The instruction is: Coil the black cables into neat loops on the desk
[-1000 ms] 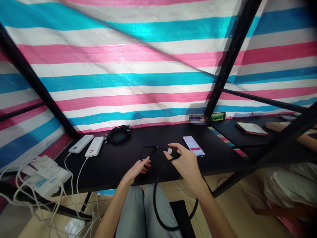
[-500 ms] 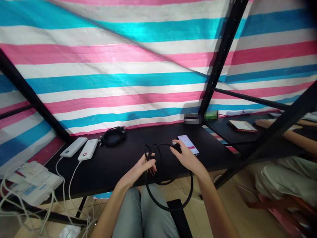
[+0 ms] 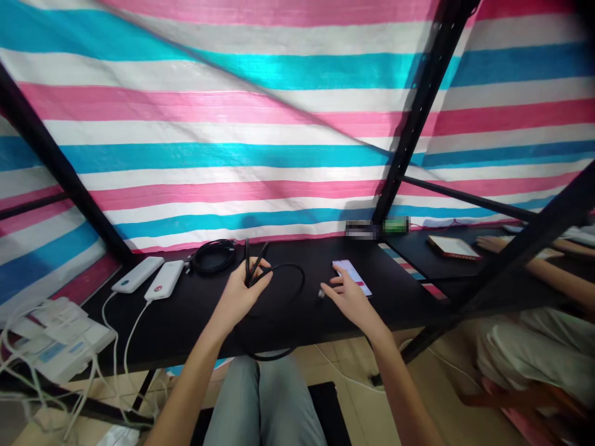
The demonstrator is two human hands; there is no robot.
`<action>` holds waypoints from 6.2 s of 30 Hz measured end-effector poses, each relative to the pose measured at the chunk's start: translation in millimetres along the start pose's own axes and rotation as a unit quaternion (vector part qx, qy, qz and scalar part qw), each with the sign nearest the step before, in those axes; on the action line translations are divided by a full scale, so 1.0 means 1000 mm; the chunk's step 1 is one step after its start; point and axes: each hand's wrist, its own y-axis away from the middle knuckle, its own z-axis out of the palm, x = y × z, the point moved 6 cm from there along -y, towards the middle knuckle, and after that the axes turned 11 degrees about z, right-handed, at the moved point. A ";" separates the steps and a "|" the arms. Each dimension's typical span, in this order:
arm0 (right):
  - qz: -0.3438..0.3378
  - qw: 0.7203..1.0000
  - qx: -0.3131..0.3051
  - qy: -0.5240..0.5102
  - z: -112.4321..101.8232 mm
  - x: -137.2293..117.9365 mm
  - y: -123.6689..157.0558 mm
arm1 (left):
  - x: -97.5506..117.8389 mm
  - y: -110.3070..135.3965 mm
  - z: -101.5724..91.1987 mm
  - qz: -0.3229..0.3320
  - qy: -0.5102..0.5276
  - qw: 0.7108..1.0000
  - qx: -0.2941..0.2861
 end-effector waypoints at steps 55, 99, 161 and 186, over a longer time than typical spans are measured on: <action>-0.134 0.949 0.091 -0.270 0.028 -0.085 0.070 | -0.055 0.006 0.027 -0.109 0.269 0.944 0.157; -0.129 0.990 -0.055 0.019 0.120 -0.025 -0.175 | -0.214 -0.076 0.050 -0.198 0.294 0.933 0.062; -0.043 0.987 -0.110 0.105 0.153 0.015 -0.178 | -0.243 -0.110 -0.007 -0.162 -0.192 0.968 -0.028; 0.009 0.973 -0.220 -0.074 0.158 0.012 -0.178 | -0.246 -0.111 0.004 -0.173 0.064 0.978 -0.093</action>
